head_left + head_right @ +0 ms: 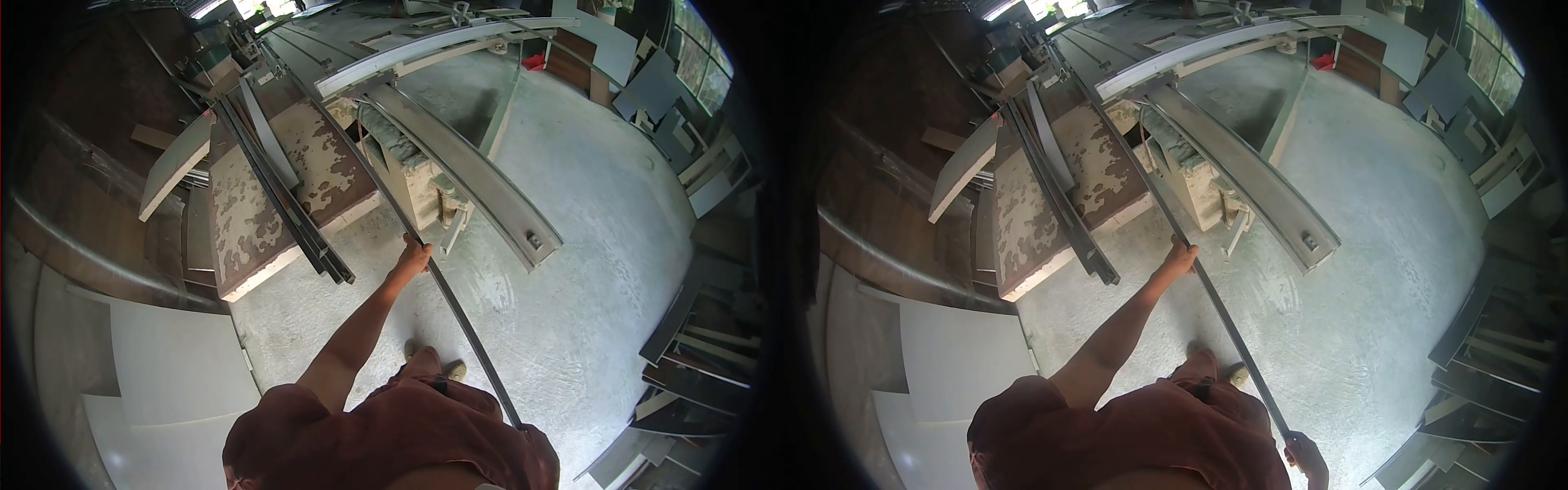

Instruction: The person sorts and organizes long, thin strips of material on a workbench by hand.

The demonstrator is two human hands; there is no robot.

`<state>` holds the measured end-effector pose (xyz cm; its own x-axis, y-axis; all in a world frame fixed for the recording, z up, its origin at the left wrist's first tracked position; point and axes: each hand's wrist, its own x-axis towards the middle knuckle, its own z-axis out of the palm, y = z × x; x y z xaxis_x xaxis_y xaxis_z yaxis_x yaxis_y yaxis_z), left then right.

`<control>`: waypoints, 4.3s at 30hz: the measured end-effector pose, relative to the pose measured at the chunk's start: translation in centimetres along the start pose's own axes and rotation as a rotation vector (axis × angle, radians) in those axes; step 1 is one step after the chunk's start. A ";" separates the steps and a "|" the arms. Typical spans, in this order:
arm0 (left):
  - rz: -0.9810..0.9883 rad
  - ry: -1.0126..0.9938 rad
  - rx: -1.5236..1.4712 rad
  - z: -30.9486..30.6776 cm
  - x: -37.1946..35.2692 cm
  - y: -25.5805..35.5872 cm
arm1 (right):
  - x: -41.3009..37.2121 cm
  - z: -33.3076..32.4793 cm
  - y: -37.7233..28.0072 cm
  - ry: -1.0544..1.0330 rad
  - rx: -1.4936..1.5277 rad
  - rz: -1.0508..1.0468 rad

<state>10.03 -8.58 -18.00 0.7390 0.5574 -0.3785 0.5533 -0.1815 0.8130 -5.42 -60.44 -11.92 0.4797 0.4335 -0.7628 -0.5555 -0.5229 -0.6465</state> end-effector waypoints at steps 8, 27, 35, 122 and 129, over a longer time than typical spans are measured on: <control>0.027 -0.018 -0.007 -1.6 1.6 0.9 | 0.4 0.4 -1.8 -0.036 0.034 -0.035; -0.036 -0.048 0.017 -5.5 4.9 1.3 | 2.7 1.8 -5.6 0.013 -0.088 -0.152; 0.229 0.376 0.625 -6.6 2.7 3.3 | 2.0 2.9 -6.7 0.034 -0.040 -0.098; 0.191 0.471 0.880 -17.5 19.8 5.5 | 16.5 9.0 -18.4 0.022 -0.210 -0.071; 0.071 0.424 0.913 -19.0 22.2 6.2 | 16.6 10.1 -23.4 0.017 -0.229 -0.076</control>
<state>22.55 18.08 -12.89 0.6825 0.7308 -0.0094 0.7271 -0.6776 0.1107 8.70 -33.54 -9.53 0.5268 0.4664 -0.7106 -0.3497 -0.6431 -0.6813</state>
